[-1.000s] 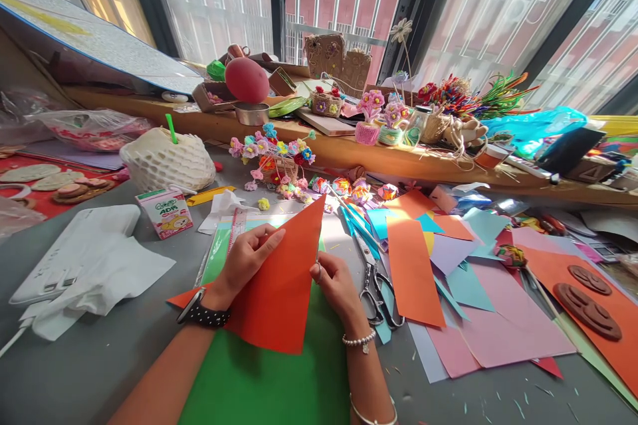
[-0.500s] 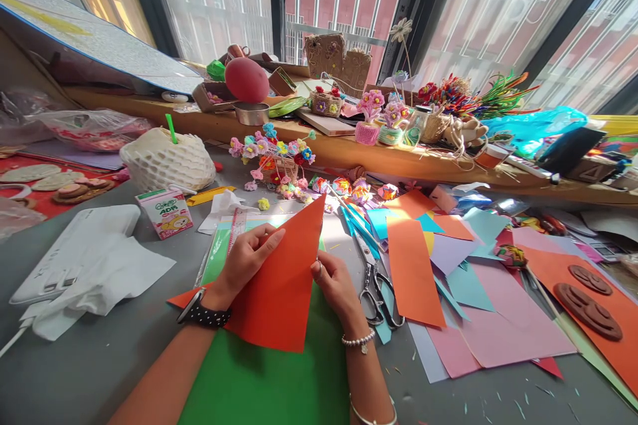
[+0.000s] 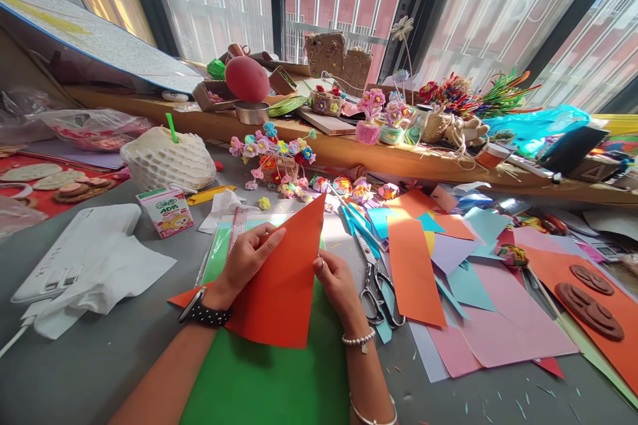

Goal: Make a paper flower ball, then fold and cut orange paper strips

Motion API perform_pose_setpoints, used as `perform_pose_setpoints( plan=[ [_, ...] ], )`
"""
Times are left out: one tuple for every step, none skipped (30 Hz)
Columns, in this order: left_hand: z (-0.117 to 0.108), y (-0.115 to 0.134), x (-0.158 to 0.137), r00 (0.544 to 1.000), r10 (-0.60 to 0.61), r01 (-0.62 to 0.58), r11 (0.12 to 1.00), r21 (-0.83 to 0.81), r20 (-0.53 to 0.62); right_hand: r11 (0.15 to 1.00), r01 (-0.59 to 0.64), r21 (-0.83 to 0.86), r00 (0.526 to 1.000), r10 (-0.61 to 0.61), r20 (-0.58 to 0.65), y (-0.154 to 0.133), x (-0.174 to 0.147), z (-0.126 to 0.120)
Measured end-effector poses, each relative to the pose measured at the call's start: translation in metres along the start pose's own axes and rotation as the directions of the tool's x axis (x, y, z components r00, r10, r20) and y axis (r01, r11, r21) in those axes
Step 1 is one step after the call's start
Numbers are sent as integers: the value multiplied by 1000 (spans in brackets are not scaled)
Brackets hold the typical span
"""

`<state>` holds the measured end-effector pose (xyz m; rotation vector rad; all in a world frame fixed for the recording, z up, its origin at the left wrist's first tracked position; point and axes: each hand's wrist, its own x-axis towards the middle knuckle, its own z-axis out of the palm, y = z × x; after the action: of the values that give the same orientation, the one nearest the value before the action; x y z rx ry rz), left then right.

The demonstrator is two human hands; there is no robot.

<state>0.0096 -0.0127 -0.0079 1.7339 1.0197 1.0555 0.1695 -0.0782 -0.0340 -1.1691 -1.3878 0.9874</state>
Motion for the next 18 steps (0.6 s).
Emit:
perform_pose_setpoints(
  plan=[
    [0,0,0,1000,2,-2,1000,2,-1,1000,5,-2,1000,-5,1,0,0,0],
    [0,0,0,1000,2,-2,1000,3,4,1000,7,-5,1000,-7,6,0,0,0],
    [0,0,0,1000,-1,1,1000,2,11,1000,8,-10,1000,-8,10,-1,1,0],
    [0,0,0,1000,-4,4,1000,-1,20,1000,7,-18,1000,-7,14,-1,1,0],
    [0,0,-1,1000,-9,9,1000,-3,27,1000,4,-26,1000,-4,14,-1,1,0],
    [0,0,-1,999,-13,13,1000,-5,31,999,1,-32,1000,0,11,-2,1,0],
    [0,0,0,999,-16,17,1000,-6,29,999,-1,-36,1000,1,3,-2,1,0],
    [0,0,0,1000,-19,19,1000,-5,25,999,1,-39,1000,-1,-9,-2,0,0],
    [0,-1,0,1000,-20,20,1000,-3,20,999,5,-44,1000,-6,-25,-2,0,0],
    [0,-1,0,1000,-21,21,1000,3,17,999,10,-51,999,-12,-39,-3,0,0],
    [0,-1,0,1000,-21,21,1000,9,15,998,14,-59,999,-17,-51,-3,0,0],
    [0,-2,1,1000,-20,20,1000,15,14,997,17,-70,998,-22,-58,-4,0,1],
    [0,-2,1,1000,-19,18,1000,20,14,997,20,-80,998,-25,-59,-4,1,1],
    [0,-2,1,1000,-17,17,1000,22,13,996,22,-84,998,-27,-54,-4,1,1],
    [0,-2,1,1000,-16,15,1000,21,13,996,24,-81,999,-28,-45,-4,1,1],
    [0,-1,0,1000,-15,15,1000,21,17,998,22,-67,999,-25,-39,-4,1,1],
    [0,0,0,1000,-14,13,1000,24,26,999,19,-42,999,-21,-41,-3,1,1],
    [1,1,-1,999,-11,10,999,30,38,1000,17,-10,999,-17,-51,-2,1,0]
  ],
)
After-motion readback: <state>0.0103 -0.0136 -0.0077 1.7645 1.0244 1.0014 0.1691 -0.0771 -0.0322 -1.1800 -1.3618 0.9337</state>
